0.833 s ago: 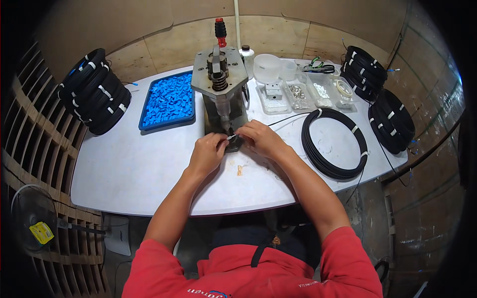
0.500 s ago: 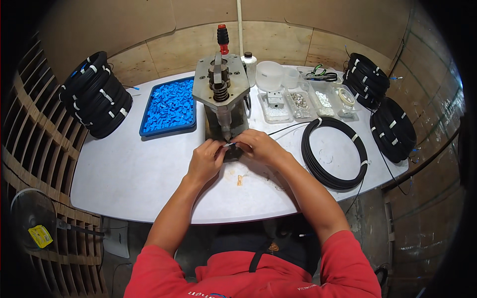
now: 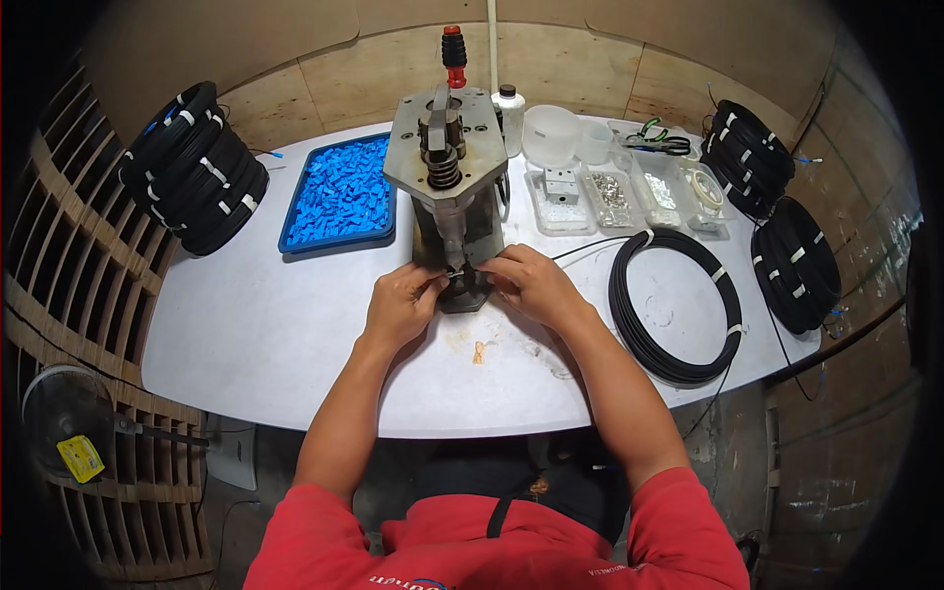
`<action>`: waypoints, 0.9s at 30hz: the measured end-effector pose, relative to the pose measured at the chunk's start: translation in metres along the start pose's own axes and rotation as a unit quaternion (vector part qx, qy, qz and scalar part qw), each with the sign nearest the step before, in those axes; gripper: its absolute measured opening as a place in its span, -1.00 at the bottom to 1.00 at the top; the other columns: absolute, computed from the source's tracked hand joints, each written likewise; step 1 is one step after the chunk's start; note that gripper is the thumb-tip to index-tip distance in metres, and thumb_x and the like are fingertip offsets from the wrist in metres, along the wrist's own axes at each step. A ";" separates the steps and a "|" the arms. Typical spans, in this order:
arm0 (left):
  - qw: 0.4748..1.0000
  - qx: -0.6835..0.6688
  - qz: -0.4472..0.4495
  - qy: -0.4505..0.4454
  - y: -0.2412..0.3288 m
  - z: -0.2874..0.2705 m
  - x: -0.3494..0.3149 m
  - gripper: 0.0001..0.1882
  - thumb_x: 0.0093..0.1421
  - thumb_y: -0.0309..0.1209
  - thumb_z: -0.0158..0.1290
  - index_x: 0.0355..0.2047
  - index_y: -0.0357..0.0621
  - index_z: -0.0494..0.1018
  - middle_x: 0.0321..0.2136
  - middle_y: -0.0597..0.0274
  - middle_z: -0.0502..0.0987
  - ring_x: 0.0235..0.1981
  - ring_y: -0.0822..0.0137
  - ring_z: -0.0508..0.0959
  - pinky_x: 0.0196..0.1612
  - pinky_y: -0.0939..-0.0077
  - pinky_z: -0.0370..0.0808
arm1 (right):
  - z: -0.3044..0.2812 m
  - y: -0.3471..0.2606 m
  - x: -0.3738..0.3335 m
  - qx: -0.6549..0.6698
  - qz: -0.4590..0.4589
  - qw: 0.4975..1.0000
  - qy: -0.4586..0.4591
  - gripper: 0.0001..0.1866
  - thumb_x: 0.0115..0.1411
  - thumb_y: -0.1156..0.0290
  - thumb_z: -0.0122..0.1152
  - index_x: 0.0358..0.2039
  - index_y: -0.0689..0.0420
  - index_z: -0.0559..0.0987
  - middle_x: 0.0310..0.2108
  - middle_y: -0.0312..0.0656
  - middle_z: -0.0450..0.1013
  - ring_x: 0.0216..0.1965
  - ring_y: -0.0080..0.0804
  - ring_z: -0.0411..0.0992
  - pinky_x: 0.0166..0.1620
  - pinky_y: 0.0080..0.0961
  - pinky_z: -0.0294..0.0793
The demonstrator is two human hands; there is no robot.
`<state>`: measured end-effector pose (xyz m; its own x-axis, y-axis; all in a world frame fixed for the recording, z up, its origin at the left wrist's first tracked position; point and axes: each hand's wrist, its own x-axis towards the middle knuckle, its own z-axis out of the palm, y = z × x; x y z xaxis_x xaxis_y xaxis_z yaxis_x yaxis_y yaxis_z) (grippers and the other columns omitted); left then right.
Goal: Assembling electrical wires into a circular harness and using a terminal crimping machine.
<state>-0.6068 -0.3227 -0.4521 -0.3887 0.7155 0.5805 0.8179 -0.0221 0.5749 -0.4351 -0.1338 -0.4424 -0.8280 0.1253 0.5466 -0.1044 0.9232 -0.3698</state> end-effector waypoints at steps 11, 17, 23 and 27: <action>1.000 0.016 0.002 -0.010 -0.001 0.002 -0.001 -0.85 0.23 -0.50 0.21 -0.19 -0.22 0.66 -0.41 -0.05 0.63 -0.40 -0.02 0.66 -0.30 0.20 0.58 | 0.017 -0.003 0.001 0.000 -0.002 0.998 0.057 -0.84 0.14 0.47 0.39 -0.24 0.14 0.65 -0.32 -0.15 0.54 -0.24 -0.10 0.53 -0.12 -0.24 0.56; 1.000 0.003 -0.001 -0.018 -0.001 0.001 -0.001 -0.86 0.22 -0.55 0.20 -0.20 -0.24 0.63 -0.36 -0.07 0.63 -0.33 -0.05 0.68 -0.24 0.20 0.61 | 0.019 -0.008 -0.001 -0.002 0.023 0.997 0.067 -0.88 0.18 0.43 0.38 -0.27 0.14 0.65 -0.33 -0.13 0.53 -0.23 -0.08 0.53 -0.12 -0.22 0.56; 1.000 -0.007 -0.006 -0.022 0.005 -0.002 0.002 -0.85 0.23 -0.52 0.20 -0.20 -0.25 0.65 -0.37 -0.07 0.64 -0.35 -0.02 0.68 -0.26 0.22 0.61 | 0.021 -0.010 0.001 -0.014 -0.001 0.996 0.087 -0.89 0.14 0.49 0.39 -0.32 0.16 0.63 -0.34 -0.14 0.52 -0.22 -0.09 0.51 -0.12 -0.22 0.52; 0.999 -0.015 -0.026 -0.021 0.007 -0.001 0.002 -0.84 0.27 -0.47 0.18 -0.21 -0.27 0.66 -0.38 -0.10 0.64 -0.34 -0.05 0.67 -0.25 0.19 0.59 | 0.023 -0.006 0.003 -0.018 -0.010 0.995 0.096 -0.88 0.12 0.51 0.39 -0.32 0.16 0.62 -0.33 -0.15 0.51 -0.23 -0.10 0.50 -0.13 -0.23 0.51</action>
<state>-0.6022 -0.3222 -0.4462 -0.4121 0.7454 0.5239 0.7835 -0.0037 0.6214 -0.4493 -0.1470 -0.4558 -0.7055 0.1697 0.6881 -0.0971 0.9386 -0.3310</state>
